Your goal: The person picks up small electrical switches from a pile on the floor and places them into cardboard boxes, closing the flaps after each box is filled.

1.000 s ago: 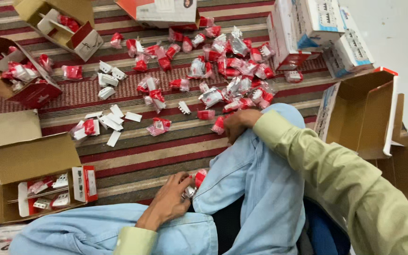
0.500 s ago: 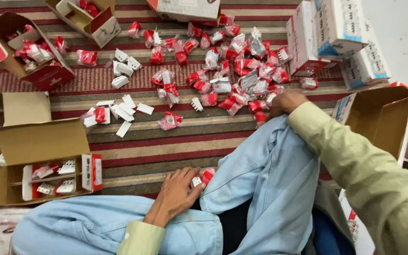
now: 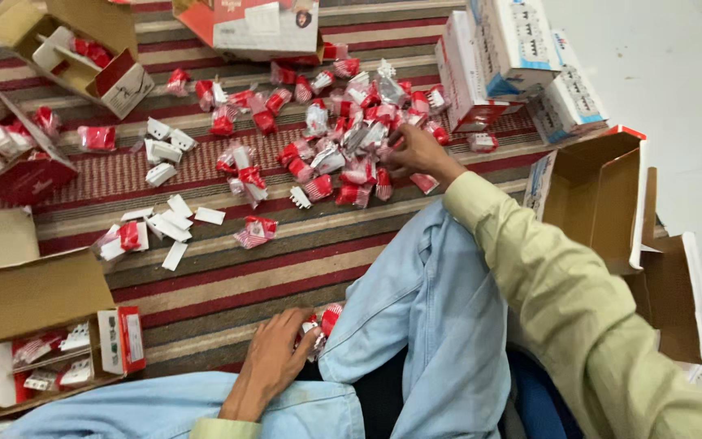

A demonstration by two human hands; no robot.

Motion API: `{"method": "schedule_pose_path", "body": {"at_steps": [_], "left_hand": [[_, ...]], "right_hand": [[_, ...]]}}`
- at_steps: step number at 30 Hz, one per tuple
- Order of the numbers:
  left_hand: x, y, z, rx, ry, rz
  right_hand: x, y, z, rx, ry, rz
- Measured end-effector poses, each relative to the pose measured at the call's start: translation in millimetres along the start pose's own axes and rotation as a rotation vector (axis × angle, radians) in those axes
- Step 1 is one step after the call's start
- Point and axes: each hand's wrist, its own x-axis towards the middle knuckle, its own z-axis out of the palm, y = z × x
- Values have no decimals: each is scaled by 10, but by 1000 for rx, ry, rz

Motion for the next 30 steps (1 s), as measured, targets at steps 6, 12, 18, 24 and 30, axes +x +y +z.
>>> {"method": "schedule_pose_path", "body": {"at_steps": [6,12,18,24,30], "left_hand": [[19,19,-28,-35,2,-17],[-1,-41,27,-25,20,-31],[50,-73,12,-43,-38,-81],[48,42,-157,-47,-14,-133],[118,-410,-41,-36,237,-102]], "right_hand": [[-57,618,-179,-915,-328,362],[682,933,259,-1022,-616,435],[318,351,71,-408,-324,82],[47,570,-540,-53,168,344],[265,2100,-405,-285,538,305]]}}
